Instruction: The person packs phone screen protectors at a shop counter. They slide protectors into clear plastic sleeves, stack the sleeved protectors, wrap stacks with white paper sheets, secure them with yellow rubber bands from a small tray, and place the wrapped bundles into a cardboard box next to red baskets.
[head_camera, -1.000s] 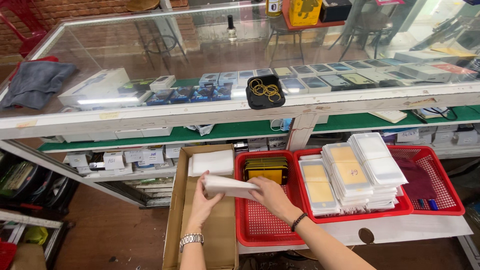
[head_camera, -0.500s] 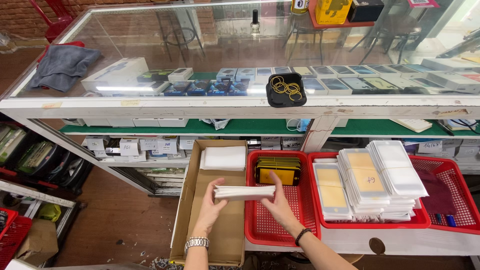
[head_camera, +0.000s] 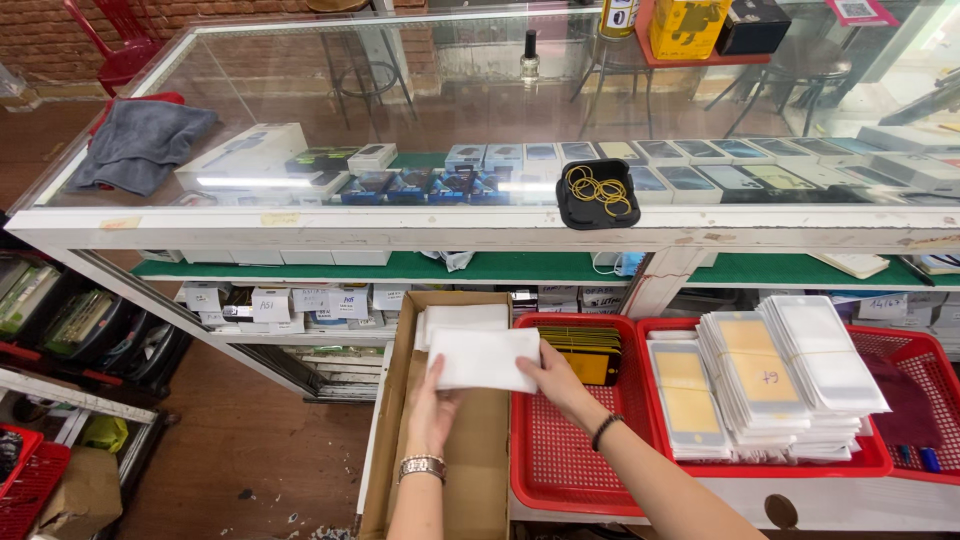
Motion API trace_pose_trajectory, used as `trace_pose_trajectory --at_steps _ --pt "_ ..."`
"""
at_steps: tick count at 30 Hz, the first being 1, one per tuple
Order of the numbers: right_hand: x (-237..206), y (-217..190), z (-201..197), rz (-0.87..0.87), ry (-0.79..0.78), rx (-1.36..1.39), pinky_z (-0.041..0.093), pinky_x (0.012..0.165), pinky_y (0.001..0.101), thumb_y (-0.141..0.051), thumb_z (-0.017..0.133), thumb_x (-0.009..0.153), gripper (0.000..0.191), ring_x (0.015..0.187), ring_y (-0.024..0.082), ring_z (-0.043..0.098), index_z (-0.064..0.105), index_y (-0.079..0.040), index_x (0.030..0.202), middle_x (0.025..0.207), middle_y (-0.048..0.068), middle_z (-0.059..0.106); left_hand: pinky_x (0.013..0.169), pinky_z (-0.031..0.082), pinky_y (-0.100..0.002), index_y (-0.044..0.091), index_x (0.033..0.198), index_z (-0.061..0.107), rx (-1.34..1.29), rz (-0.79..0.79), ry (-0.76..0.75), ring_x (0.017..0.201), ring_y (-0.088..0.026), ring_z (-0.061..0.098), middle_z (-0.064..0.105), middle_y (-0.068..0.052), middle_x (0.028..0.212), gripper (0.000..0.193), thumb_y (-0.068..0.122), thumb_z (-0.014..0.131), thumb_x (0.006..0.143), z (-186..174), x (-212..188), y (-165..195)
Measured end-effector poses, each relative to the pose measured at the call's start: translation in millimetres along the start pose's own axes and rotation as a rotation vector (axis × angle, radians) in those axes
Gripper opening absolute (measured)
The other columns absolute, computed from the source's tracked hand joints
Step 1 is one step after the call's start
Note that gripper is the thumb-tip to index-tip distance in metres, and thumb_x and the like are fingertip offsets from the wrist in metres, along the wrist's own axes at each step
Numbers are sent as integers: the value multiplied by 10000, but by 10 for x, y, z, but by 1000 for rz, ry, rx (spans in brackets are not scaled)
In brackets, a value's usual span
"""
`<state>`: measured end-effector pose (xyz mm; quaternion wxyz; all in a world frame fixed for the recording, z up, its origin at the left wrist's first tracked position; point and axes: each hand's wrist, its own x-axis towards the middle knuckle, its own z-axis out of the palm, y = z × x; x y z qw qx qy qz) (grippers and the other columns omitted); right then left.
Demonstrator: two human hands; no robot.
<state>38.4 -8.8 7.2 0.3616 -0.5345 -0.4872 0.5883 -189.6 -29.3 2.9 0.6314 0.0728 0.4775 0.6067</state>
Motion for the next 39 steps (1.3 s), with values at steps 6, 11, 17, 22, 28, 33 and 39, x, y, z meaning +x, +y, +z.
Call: trace_pose_trajectory --at_steps 6,11,17,22,28,33,39 --pt "486 -112 315 -4 137 -45 548 911 329 -285 698 925 638 1078 204 650 428 -29 1443 1235 112 653 865 619 -461 -45 1372 531 91 25 65 1021 -321 695 664 -195 1247 546 17 729 867 114 663 124" --pt "519 -79 171 109 138 -55 581 862 297 -294 655 945 607 1010 163 672 439 -70 1466 1137 88 677 809 611 -455 11 1387 453 127 81 195 1049 -312 684 643 -155 1242 580 -61 688 862 393 1238 273" --pt "498 -137 -68 234 93 -56 589 879 289 -260 603 980 500 969 145 693 487 -95 1438 1087 87 708 1113 515 -471 -71 1492 326 445 254 362 1259 -357 643 599 -216 1428 922 56 895 777 624 1464 159" --pt "484 -144 -128 243 71 -2 595 892 302 -232 583 990 459 979 157 699 503 -87 1419 1108 87 710 1214 238 -488 22 1595 53 584 150 589 1457 -414 255 216 -314 1583 1118 167 850 825 757 1291 -12" --pt "469 -78 -194 257 85 -34 593 887 306 -246 542 1008 418 992 166 707 523 -96 1397 1128 90 722 1235 243 -523 2 1566 148 14 -180 401 1497 -342 323 268 -215 1641 915 334 666 887 932 1520 -87" --pt "382 106 -362 200 108 15 590 875 312 -249 545 1013 401 992 179 708 546 -72 1372 1125 100 731 1246 183 -577 22 1583 245 -84 -264 364 1522 -319 266 247 -143 1680 828 328 617 910 987 1636 -114" --pt "86 245 -867 202 197 -44 604 843 315 -247 573 1004 381 964 162 716 561 -95 1353 1084 89 716 1241 156 -467 45 1605 3 457 170 444 1547 -348 108 17 -193 1692 917 250 614 953 1153 897 -735"
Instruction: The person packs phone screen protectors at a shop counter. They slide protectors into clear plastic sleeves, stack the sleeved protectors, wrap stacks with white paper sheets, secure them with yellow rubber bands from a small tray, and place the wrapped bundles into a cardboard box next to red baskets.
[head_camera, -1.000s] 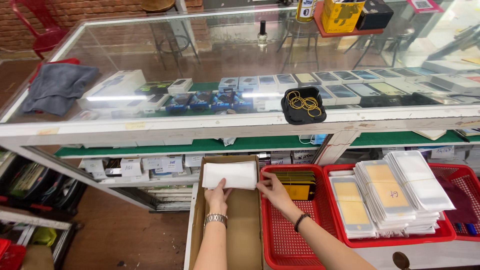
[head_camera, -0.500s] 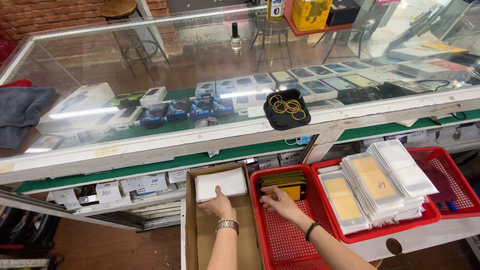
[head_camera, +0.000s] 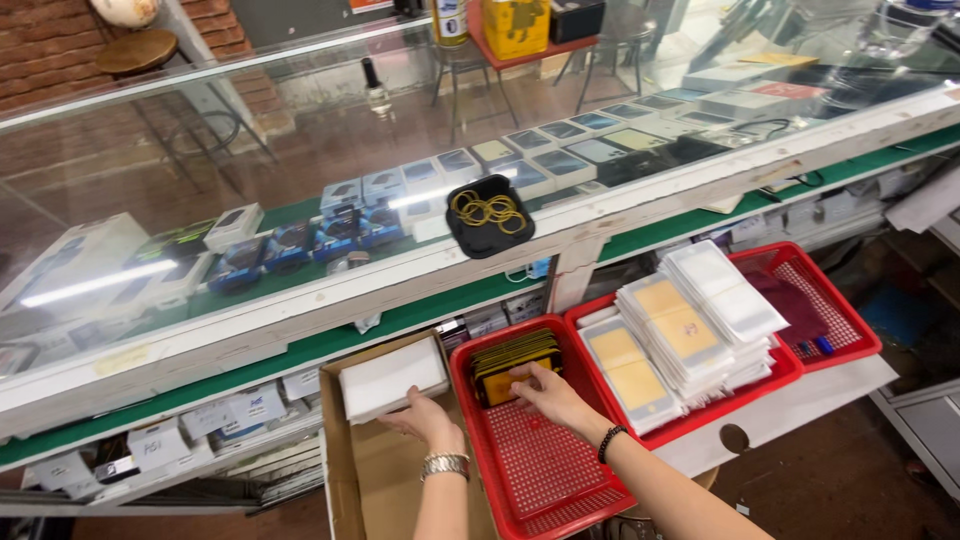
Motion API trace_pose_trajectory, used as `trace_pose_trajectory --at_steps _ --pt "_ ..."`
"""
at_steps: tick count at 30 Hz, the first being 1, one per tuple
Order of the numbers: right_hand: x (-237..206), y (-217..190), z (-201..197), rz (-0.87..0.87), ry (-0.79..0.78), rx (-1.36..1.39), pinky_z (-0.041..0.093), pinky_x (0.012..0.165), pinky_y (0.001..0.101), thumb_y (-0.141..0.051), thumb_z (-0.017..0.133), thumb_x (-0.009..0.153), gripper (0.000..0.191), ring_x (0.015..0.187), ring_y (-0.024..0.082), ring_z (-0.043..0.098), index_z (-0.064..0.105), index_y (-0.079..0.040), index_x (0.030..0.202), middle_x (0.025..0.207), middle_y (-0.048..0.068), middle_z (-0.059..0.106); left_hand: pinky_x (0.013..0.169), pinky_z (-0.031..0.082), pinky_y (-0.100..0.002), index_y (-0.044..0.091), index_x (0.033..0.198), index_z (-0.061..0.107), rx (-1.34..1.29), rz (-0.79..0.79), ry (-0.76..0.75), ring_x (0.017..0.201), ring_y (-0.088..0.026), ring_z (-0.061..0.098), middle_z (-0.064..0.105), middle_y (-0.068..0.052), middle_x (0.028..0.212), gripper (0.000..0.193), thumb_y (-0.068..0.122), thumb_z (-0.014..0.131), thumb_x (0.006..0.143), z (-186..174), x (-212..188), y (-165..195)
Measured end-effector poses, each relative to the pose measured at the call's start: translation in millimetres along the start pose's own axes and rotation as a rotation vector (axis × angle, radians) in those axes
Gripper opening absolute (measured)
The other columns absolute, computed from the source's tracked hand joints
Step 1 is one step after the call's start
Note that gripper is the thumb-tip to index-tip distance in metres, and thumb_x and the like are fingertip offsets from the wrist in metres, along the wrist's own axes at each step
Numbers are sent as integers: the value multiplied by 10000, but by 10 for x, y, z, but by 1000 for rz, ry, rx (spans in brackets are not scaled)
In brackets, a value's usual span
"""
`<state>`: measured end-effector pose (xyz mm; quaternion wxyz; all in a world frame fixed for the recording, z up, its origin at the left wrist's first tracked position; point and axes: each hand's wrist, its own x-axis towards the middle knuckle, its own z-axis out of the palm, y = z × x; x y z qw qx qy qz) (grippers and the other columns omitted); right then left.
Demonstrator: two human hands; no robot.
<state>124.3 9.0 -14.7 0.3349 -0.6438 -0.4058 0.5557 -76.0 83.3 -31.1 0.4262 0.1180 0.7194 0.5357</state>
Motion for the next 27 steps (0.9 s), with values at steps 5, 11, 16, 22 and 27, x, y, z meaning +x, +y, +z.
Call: trace_pose_trajectory --at_steps 5,11,16,22,27 --pt "-289 22 -762 -128 223 -181 571 803 349 -227 630 964 336 882 222 706 640 -74 1262 933 120 732 1236 141 -490 -2 1596 158 264 813 -199 1539 -368 168 196 -251 1660 835 148 630 923 288 -1071 -237" --pt "-711 82 -1997 -325 430 -453 559 841 415 -236 633 934 328 934 328 721 659 -22 1182 1001 176 741 1003 519 -317 -14 1289 646 147 536 -927 1154 -209 689 728 -125 1251 371 191 575 987 1043 -2160 -695" --pt "-931 292 -2931 -552 668 -632 505 916 491 -129 536 980 306 1024 438 649 656 44 1203 1066 267 703 867 552 -357 -12 1324 607 360 218 -1077 982 -228 692 728 -130 1184 436 258 576 982 1684 -2930 -1099" --pt "-979 639 -3544 -490 484 -930 491 956 480 -32 527 907 216 1020 425 633 646 55 1065 1072 262 692 892 521 -383 -86 1213 678 439 273 -966 1032 -293 701 744 -226 1140 504 315 633 910 2198 -3608 -1303" --pt "-1068 782 -3791 -590 414 -871 488 916 491 -19 540 871 159 972 458 608 639 55 971 1119 287 665 873 542 -385 -90 1155 668 457 327 -716 1001 -314 718 736 -252 1093 566 349 744 807 2462 -3945 -1390"
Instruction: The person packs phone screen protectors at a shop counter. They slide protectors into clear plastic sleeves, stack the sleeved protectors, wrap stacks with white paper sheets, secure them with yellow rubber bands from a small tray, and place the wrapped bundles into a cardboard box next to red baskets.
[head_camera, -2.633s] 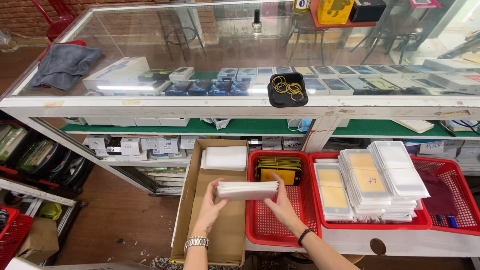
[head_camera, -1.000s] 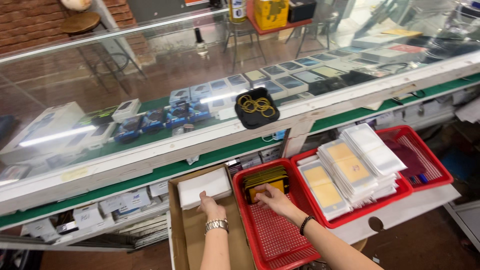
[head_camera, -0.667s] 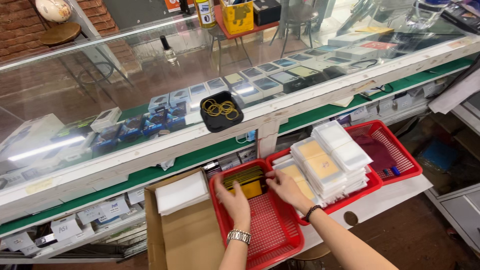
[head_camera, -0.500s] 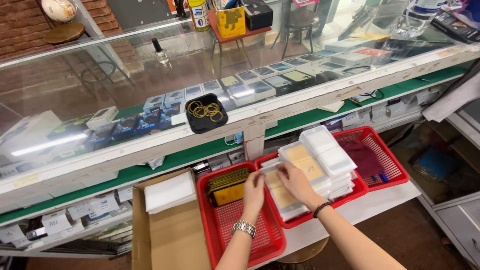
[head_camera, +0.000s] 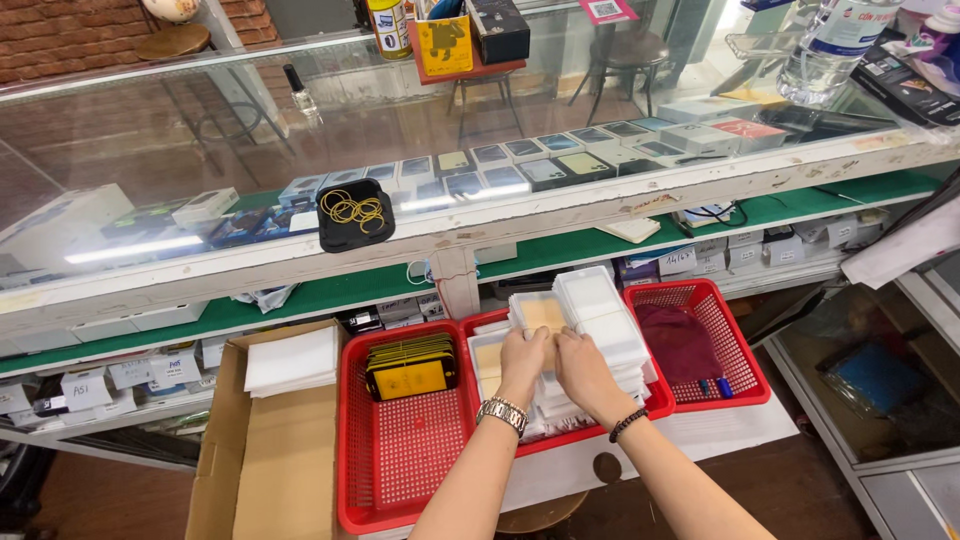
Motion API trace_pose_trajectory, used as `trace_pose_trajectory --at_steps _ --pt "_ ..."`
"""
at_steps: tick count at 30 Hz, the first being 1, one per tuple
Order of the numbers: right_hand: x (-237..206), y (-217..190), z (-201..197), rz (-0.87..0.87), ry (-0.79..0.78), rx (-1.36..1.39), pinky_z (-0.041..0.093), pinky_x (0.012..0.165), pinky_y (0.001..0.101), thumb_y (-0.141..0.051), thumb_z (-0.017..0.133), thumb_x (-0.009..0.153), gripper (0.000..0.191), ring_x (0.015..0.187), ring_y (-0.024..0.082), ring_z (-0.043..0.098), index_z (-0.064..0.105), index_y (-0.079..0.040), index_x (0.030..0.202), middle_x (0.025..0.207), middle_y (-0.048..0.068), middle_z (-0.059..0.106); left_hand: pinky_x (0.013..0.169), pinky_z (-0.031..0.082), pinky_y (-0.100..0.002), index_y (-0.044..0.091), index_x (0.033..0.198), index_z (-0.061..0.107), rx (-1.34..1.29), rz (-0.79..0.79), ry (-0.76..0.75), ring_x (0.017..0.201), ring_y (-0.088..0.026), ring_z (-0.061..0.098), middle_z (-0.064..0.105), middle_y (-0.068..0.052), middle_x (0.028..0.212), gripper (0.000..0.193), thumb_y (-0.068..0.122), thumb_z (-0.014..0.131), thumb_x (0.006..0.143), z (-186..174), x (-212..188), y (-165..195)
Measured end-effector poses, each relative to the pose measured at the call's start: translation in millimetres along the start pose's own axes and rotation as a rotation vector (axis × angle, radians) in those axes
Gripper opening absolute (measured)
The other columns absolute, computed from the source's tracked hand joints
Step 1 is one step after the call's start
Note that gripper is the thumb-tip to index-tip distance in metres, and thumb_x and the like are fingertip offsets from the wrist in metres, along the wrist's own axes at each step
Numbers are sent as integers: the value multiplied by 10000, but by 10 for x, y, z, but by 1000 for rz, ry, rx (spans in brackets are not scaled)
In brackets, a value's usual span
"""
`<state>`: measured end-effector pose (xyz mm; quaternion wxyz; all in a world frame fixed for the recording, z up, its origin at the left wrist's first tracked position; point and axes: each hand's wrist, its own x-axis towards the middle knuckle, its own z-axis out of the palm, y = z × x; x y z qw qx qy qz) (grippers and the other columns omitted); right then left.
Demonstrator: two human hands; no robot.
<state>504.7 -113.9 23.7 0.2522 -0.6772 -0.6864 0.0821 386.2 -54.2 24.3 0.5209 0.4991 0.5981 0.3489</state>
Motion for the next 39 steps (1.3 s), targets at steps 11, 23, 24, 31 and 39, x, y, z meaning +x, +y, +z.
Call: trace_pose_trajectory --at_steps 11,23,24,31,39 --pt "-30 -270 -879 -89 75 192 514 808 454 -106 619 896 168 946 358 622 636 -13 1035 956 168 666 783 562 -310 -64 1223 657 -255 -89 -304 940 -200 718 749 -151 1083 494 295 704 887 -110 -194 67" --pt "24 -1265 -607 -41 -628 722 507 669 315 -248 545 1011 219 716 151 549 539 -46 926 774 37 580 931 603 -480 18 1382 500 -1051 -446 -647 1091 -366 724 672 -271 1238 599 246 596 837 -1491 -1173 -280" --pt "60 -1315 -581 -14 -715 792 497 647 292 -272 532 1025 243 697 123 541 527 -48 931 768 18 575 927 605 -481 -7 1402 480 -1041 -436 -653 1074 -391 721 661 -295 1245 632 245 599 835 -1588 -1184 -299" --pt "498 -1396 -425 -195 -1040 543 408 580 240 -311 643 974 263 650 69 486 736 -69 1011 744 -24 588 924 603 -449 -42 1498 416 -977 -365 -682 1083 -362 710 616 -317 1338 725 196 587 835 -2148 -1267 -416" --pt "954 -1799 43 37 -194 669 489 636 274 -234 672 921 204 675 128 600 734 -40 938 763 26 690 925 606 -448 -115 1465 404 -1108 -350 -785 1078 -361 700 636 -298 1288 733 176 577 814 -2545 -1335 -330"
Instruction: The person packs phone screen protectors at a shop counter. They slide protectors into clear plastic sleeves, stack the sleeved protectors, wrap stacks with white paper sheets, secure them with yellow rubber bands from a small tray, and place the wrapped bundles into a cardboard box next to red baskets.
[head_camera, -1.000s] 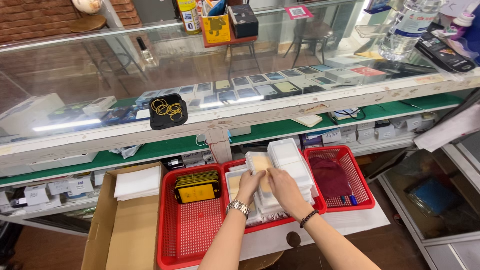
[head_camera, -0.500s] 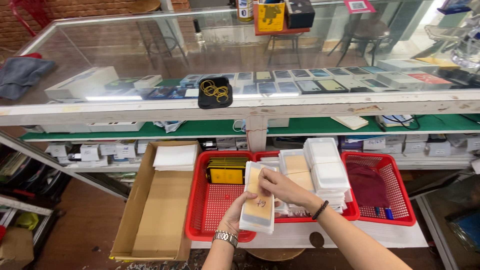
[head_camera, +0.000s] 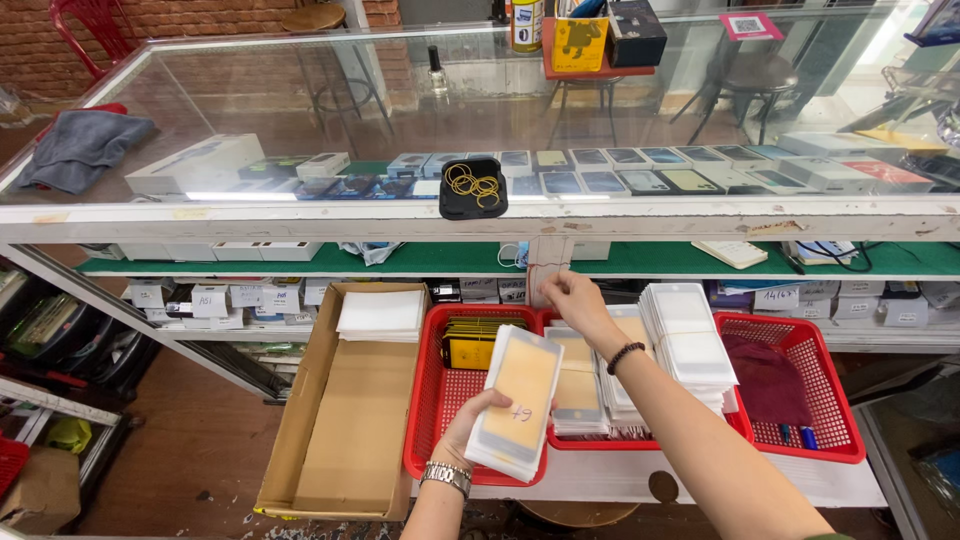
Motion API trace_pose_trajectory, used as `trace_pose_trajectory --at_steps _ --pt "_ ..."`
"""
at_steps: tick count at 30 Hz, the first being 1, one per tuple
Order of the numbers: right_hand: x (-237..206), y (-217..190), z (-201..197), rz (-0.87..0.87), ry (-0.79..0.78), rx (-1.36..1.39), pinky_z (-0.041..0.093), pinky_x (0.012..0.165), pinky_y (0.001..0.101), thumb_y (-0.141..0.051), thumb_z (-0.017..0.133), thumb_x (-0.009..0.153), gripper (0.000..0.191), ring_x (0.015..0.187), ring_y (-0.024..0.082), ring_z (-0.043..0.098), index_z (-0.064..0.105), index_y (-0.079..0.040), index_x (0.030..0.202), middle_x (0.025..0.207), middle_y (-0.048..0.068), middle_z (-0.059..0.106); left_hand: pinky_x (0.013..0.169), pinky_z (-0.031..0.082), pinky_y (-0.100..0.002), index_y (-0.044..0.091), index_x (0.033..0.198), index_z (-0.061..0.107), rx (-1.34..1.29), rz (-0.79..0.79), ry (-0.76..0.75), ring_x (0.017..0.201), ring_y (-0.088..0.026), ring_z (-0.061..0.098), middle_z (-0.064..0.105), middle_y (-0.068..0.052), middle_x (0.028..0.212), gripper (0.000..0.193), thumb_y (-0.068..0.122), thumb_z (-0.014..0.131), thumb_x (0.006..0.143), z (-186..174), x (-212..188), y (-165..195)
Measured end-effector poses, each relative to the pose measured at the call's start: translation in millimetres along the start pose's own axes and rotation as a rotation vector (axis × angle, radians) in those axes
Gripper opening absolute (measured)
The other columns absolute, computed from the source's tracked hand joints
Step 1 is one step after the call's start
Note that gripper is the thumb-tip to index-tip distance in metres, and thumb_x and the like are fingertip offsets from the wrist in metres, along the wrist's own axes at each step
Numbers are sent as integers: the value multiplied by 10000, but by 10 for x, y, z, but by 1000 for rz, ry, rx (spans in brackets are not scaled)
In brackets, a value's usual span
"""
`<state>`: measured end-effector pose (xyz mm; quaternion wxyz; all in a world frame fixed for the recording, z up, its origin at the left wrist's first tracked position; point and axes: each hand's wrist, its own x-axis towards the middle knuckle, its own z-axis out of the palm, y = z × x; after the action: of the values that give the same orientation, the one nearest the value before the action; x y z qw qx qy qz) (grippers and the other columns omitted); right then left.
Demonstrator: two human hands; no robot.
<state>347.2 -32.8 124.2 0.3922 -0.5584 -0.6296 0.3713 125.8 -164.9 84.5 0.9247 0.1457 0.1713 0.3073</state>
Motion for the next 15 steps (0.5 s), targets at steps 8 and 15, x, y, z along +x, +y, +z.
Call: trace_pose_trajectory --at_steps 8,15 --pt "990 -1040 312 -329 201 -264 505 711 391 -275 765 879 219 767 248 651 794 -68 947 823 115 673 962 586 -481 -125 1479 417 -98 144 102 1096 -363 688 627 -305 1305 742 172 576 818 -115 -322 563" --pt "1237 -1415 594 -441 202 -222 545 852 388 -197 662 943 394 941 253 673 611 -35 1299 1072 116 709 1043 544 -490 -77 1517 389 20 14 19 1216 -390 663 604 -277 1387 723 152 542 849 -374 -448 849"
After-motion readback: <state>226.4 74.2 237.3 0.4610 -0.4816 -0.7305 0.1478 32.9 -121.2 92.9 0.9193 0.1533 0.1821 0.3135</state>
